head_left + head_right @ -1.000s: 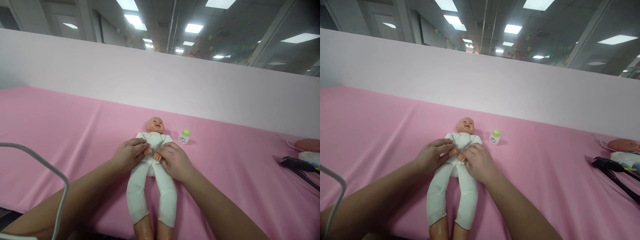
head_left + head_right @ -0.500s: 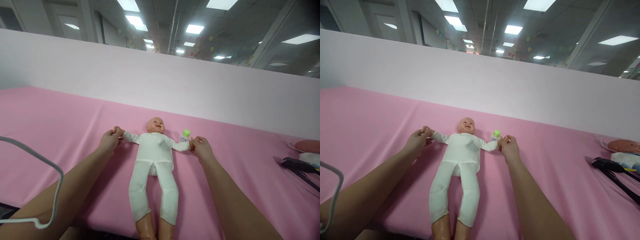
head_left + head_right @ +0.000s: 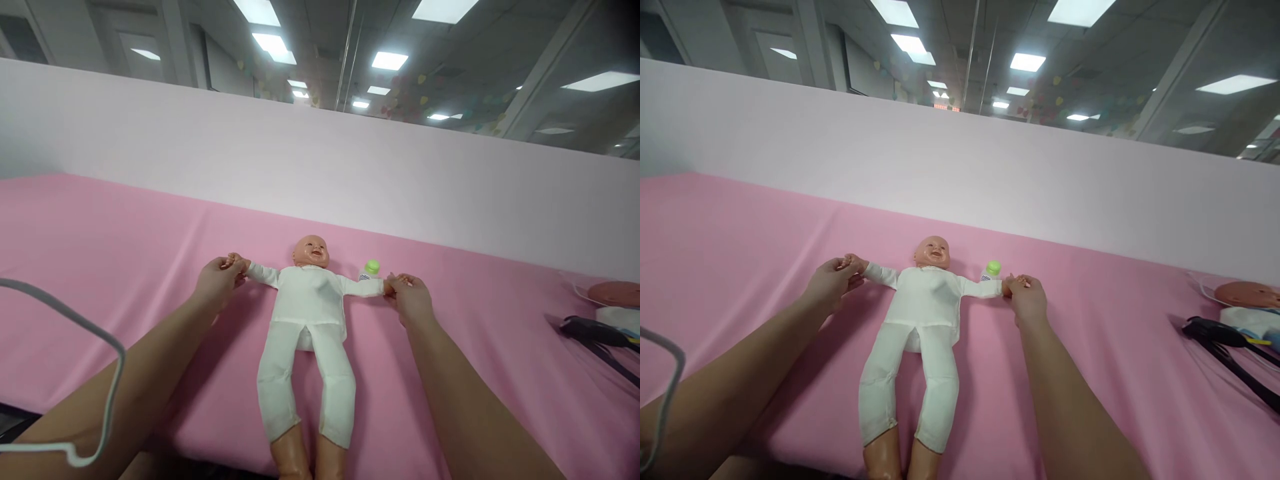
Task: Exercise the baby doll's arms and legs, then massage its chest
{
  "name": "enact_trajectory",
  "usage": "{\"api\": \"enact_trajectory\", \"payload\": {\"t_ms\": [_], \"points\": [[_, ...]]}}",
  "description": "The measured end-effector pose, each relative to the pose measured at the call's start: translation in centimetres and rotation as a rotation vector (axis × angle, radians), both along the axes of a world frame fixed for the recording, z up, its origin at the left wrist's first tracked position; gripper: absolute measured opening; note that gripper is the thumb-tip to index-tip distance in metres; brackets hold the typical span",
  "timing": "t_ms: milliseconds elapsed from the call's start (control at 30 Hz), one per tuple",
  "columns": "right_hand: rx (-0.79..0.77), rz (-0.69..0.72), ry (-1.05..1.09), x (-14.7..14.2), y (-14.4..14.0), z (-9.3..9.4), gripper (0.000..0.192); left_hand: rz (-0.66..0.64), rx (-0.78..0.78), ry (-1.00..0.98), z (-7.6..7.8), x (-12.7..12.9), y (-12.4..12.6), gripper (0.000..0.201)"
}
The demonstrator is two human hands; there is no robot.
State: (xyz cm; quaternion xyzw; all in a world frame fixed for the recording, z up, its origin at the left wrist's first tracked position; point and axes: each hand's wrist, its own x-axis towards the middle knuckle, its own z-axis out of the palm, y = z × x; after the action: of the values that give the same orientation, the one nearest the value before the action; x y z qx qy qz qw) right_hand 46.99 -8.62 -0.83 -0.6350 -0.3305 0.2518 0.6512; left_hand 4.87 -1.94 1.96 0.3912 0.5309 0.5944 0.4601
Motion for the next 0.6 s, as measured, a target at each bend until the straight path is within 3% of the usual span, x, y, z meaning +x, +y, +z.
{"api": "enact_trajectory", "payload": {"t_ms": [133, 233, 433, 600], "points": [[0.150, -0.066, -0.098, -3.3, -1.7, 3.0, 0.056, -0.020, 0.222, 0.264, 1.1, 1.8, -2.7, 0.022], [0.204, 0.081, -0.278, -6.8, -3.4, 4.5, 0.043, -0.067, 0.323, 0.449, 1.5, 3.5, -4.7, 0.025], [0.272, 0.458, -0.936, -11.4, -5.2, 4.3, 0.019, -0.308, 0.548, 0.752, 0.6, 5.7, -6.6, 0.024], [0.259, 0.596, -1.199, -12.5, -5.5, 4.3, 0.029, -0.393, 0.719, 0.906, -0.4, 6.0, -6.4, 0.026]]}}
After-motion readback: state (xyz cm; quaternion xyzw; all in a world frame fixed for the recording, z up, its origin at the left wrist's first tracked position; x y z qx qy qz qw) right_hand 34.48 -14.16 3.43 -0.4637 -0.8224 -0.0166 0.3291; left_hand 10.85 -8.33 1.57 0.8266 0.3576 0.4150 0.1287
